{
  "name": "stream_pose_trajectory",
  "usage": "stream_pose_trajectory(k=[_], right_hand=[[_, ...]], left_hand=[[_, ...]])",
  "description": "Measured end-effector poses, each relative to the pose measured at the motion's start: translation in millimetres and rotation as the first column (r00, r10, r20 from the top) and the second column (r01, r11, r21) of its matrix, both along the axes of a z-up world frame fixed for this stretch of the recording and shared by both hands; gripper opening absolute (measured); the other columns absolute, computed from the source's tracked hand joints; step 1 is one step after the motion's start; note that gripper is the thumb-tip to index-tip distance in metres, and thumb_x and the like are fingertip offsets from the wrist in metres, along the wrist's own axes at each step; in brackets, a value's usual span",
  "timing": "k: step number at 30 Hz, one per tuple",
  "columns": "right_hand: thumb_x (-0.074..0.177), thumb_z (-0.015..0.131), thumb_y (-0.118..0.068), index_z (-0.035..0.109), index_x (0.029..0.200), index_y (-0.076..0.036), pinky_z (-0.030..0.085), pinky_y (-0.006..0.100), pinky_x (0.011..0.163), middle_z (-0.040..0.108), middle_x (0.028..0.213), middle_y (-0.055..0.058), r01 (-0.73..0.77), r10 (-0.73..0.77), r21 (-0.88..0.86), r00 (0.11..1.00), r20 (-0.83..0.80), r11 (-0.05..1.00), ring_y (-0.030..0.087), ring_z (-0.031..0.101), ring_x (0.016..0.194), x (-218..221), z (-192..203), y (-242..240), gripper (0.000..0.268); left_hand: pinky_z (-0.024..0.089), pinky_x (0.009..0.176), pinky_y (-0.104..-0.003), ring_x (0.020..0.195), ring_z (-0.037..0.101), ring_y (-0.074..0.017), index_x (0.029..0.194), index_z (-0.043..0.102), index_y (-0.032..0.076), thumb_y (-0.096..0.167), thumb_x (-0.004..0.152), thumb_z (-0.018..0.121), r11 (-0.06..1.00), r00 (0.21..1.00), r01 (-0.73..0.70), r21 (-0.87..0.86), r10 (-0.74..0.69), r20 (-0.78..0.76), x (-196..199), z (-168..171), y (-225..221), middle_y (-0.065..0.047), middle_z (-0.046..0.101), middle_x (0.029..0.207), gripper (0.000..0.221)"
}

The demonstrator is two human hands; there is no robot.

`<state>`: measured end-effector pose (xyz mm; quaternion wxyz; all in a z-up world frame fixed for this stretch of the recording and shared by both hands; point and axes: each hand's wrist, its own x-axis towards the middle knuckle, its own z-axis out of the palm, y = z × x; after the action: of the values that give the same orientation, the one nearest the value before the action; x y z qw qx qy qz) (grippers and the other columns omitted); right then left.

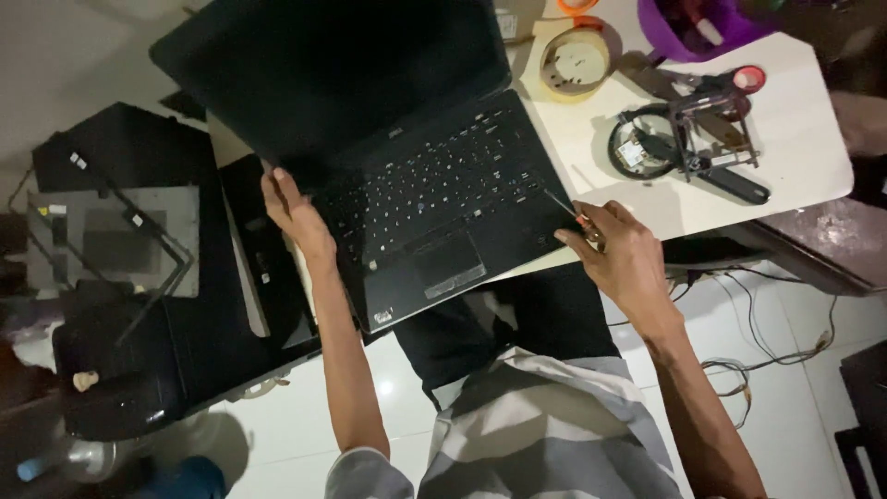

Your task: Removing the palm rest assembly from a laptop using a prying tool and manual manipulation.

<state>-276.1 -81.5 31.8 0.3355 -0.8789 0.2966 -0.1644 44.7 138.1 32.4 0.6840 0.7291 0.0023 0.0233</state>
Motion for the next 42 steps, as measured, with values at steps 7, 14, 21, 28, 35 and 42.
stream_pose_trajectory(k=[7,14,21,28,35,42], right_hand=[[0.091,0.083,-0.02,0.076,0.122,-0.003,0.053,0.045,0.059,0.063,0.081,0.011,0.022,-0.023,0.026,1.0,0.014,0.999,0.034,0.069,0.067,3,-13,-9,0.036],[0.093,0.088,-0.017,0.074,0.115,0.005,0.054,0.044,0.061,0.063,0.082,0.019,0.031,-0.021,-0.105,0.995,0.096,0.994,0.04,0.069,0.071,17,-24,-22,0.034],[0.1,0.09,-0.027,0.067,0.097,0.004,0.052,0.042,0.056,0.06,0.076,0.017,0.132,-0.12,-0.21,0.99,0.069,0.969,0.038,0.067,0.065,16,-35,-19,0.039],[0.103,0.09,-0.021,0.064,0.085,0.003,0.048,0.038,0.055,0.056,0.068,0.015,0.111,-0.103,-0.196,0.993,0.055,0.974,0.035,0.063,0.061,30,-28,-30,0.04],[0.106,0.088,-0.012,0.065,0.087,0.004,0.047,0.044,0.056,0.058,0.07,0.019,0.092,-0.072,-0.261,0.994,0.086,0.961,0.042,0.063,0.064,56,-39,-48,0.034],[0.107,0.08,-0.011,0.066,0.086,0.002,0.044,0.05,0.055,0.055,0.068,0.021,0.111,-0.096,-0.284,0.993,0.066,0.952,0.048,0.061,0.063,78,-35,-48,0.029]], left_hand=[[0.036,0.12,-0.047,0.141,0.047,-0.0292,0.152,0.047,0.011,0.046,0.112,0.059,0.993,0.996,-0.073,0.096,0.067,0.065,17,-61,41,-0.017,0.046,0.153,0.054],[0.034,0.122,-0.05,0.147,0.039,-0.0305,0.158,0.04,0.011,0.047,0.11,0.065,0.985,0.986,-0.166,-0.036,0.167,0.023,-23,-40,47,-0.019,0.034,0.161,0.065],[0.03,0.126,-0.055,0.153,0.025,-0.0384,0.163,0.027,0.007,0.047,0.113,0.063,0.972,0.979,-0.201,-0.125,0.201,-0.018,-10,-135,100,-0.023,0.018,0.165,0.073],[0.026,0.124,-0.062,0.154,0.021,-0.0395,0.163,0.031,0.013,0.045,0.114,0.062,0.968,0.978,-0.209,-0.143,0.21,-0.009,-30,-154,112,-0.019,0.019,0.165,0.067],[0.03,0.123,-0.053,0.151,0.029,-0.0369,0.157,0.035,0.005,0.032,0.113,0.061,0.912,0.95,-0.309,-0.271,0.31,-0.039,-69,-100,88,-0.024,0.025,0.161,0.058],[0.03,0.125,-0.04,0.147,0.036,-0.0193,0.15,0.041,0.012,0.031,0.113,0.053,0.942,0.966,-0.257,-0.214,0.246,-0.077,-104,-55,74,-0.013,0.029,0.16,0.043]])
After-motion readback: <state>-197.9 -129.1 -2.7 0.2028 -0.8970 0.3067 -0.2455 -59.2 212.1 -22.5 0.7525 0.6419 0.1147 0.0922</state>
